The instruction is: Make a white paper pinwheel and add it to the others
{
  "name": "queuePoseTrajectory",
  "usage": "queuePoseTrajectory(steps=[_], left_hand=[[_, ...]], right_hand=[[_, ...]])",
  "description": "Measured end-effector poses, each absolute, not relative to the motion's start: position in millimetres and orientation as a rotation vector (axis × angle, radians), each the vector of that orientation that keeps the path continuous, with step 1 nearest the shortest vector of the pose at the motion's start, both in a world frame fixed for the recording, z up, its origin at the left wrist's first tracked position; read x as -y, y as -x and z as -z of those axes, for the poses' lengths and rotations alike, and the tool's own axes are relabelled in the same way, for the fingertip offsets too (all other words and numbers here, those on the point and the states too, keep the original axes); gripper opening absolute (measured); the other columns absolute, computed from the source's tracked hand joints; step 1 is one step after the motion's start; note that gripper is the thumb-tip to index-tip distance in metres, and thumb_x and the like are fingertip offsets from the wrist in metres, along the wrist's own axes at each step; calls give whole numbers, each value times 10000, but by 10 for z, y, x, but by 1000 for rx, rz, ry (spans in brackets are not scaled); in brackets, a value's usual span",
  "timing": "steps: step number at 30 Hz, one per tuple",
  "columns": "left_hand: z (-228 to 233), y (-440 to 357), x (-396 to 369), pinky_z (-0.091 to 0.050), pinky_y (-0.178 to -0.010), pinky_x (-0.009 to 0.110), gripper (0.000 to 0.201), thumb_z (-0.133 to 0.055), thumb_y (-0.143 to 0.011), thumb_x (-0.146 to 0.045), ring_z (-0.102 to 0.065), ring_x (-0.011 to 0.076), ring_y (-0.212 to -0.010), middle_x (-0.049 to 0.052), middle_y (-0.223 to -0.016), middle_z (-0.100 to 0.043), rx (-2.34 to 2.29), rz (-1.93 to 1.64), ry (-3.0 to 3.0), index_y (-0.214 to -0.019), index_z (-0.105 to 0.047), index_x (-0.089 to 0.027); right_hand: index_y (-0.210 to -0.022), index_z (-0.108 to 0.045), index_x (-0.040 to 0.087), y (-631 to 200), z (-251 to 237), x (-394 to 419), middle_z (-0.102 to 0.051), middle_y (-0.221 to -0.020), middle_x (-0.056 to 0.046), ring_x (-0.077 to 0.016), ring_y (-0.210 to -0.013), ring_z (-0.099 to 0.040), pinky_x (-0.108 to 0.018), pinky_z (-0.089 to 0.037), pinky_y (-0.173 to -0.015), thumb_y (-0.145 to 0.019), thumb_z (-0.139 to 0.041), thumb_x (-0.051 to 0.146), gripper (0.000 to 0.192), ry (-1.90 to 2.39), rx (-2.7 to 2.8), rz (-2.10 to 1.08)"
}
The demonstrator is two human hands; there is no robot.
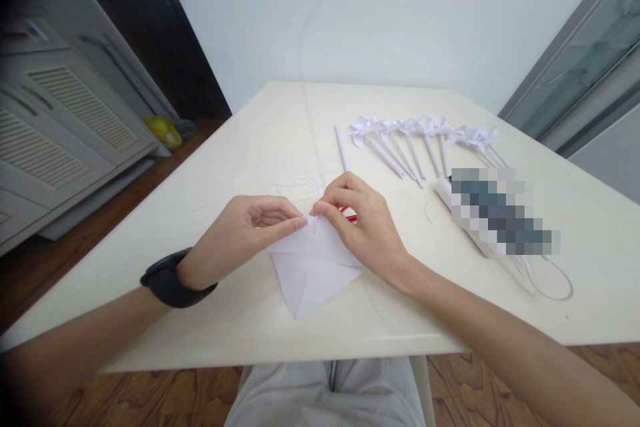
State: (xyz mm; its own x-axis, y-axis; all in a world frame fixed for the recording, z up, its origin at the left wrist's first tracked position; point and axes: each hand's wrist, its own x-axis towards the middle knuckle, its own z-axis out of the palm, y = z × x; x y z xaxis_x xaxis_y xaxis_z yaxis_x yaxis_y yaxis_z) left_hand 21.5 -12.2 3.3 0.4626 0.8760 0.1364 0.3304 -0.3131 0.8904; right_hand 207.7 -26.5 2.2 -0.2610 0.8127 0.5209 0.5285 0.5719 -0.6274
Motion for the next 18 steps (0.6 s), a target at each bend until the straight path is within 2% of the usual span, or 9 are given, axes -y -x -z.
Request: queuePoseTrajectory(steps=[3,10,18], left_hand=[[-27,-214,117,-517,-621,208,237,-563,-796,-369,-668,157,-721,26,-784,-712,-1016,-798,-1847,-796,-662,-154],[-17,-210,127,-510,-627,196,251,-551,-804,-392,-669,152,-743,30,-807,-712,-1018,-754,-1816,-811,-650,-162],[-2,-221,132,-519,-630,200,195,-593,-777,-344,-667,156,-738,24,-797,-712,-1013,-745,-1832,-796,-659,-161]], right_hand=[[-735,-638,157,-2082,-31,260,-540,-817,-17,-99,-754,-532,-228,-414,-659,-862,-528,189,171,1088,1940,-442],[-751,-622,173,-2077,-6,242,-529,-849,-14,-117,-792,-534,-245,-440,-722,-779,-645,233,70,1040,1991,-505],[-708,-589,183,-2078,20,232,-523,-821,5,-114,-762,-532,-252,-444,-697,-761,-663,226,100,1063,1975,-542]])
